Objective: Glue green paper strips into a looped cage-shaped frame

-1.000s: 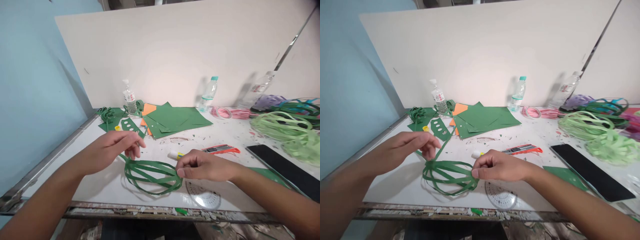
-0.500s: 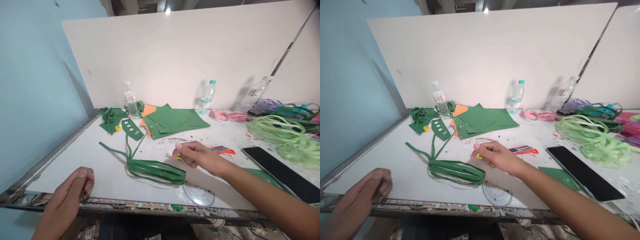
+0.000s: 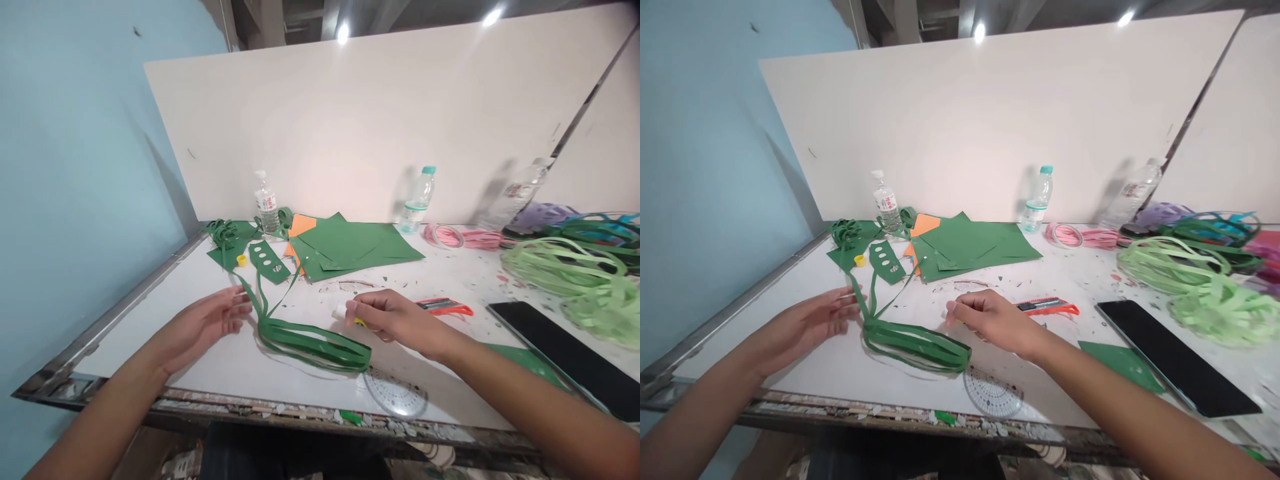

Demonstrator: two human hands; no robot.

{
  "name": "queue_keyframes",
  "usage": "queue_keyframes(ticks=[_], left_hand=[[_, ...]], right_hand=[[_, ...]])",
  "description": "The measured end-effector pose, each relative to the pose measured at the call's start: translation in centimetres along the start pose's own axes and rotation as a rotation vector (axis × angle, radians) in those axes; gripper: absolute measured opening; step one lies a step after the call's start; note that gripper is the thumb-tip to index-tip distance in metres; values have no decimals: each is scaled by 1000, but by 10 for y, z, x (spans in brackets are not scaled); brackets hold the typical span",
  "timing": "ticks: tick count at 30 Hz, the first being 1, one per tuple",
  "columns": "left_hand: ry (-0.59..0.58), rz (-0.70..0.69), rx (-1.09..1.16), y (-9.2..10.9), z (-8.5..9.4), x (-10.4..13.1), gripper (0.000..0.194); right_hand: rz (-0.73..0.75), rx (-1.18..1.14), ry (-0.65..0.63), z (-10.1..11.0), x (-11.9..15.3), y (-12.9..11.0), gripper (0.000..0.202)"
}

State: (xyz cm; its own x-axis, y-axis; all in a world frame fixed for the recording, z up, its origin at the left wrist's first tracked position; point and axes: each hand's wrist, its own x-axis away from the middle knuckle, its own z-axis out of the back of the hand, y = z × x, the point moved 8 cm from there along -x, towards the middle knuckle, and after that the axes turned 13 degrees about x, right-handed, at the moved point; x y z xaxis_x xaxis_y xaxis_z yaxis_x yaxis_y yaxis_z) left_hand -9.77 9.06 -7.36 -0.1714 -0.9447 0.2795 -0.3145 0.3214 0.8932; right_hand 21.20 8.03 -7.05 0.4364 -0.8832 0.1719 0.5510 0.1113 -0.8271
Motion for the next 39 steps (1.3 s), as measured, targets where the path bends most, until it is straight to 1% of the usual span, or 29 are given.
queue_keyframes(ticks=[2,3,5,7,10,12,15,17,20,23,25,28,31,33,35,39], left_hand=[[10,-90,53,11,-2,-7,32],[-3,-138,45,16,-6,-9,33],[-58,-235,-27,28,-21,-9,39],[-127,-292,-134,36,-41,-6,45],[-211,-208,-287,32,-74,-4,49],[-268,-181,-412,30,-96,-5,51],[-427,-111,-517,22,-130,-12,54],[-495,-72,-599,17,-144,-17,52],[-570,-49,-696,12,-160,-23,49],[-629,-19,-755,7,-170,-26,48],[-643,-2,-796,3,-174,-27,47],[-643,-4,-844,0,-177,-28,45],[-613,-35,-854,-1,-175,-31,47],[-600,-76,-799,1,-176,-33,45],[-592,-121,-697,4,-177,-35,42],[-529,-162,-563,8,-172,-39,30]], right_hand=[[13,50,36,4,0,-2,54],[21,85,65,8,0,-3,54],[41,177,145,17,0,-5,52],[59,285,241,26,1,-7,49],[82,439,328,35,0,-6,39],[95,521,341,36,-1,-4,30],[118,603,325,31,-4,0,28],[138,636,301,26,-5,0,25],[160,667,278,20,-5,-1,20],[172,679,272,18,-5,-3,14],[170,679,288,19,-5,-2,12],[162,661,331,24,-4,-1,9],[142,618,369,29,-2,-1,10],[119,575,384,31,0,-3,16],[97,524,389,32,1,-6,22],[97,418,366,29,3,-10,24]])
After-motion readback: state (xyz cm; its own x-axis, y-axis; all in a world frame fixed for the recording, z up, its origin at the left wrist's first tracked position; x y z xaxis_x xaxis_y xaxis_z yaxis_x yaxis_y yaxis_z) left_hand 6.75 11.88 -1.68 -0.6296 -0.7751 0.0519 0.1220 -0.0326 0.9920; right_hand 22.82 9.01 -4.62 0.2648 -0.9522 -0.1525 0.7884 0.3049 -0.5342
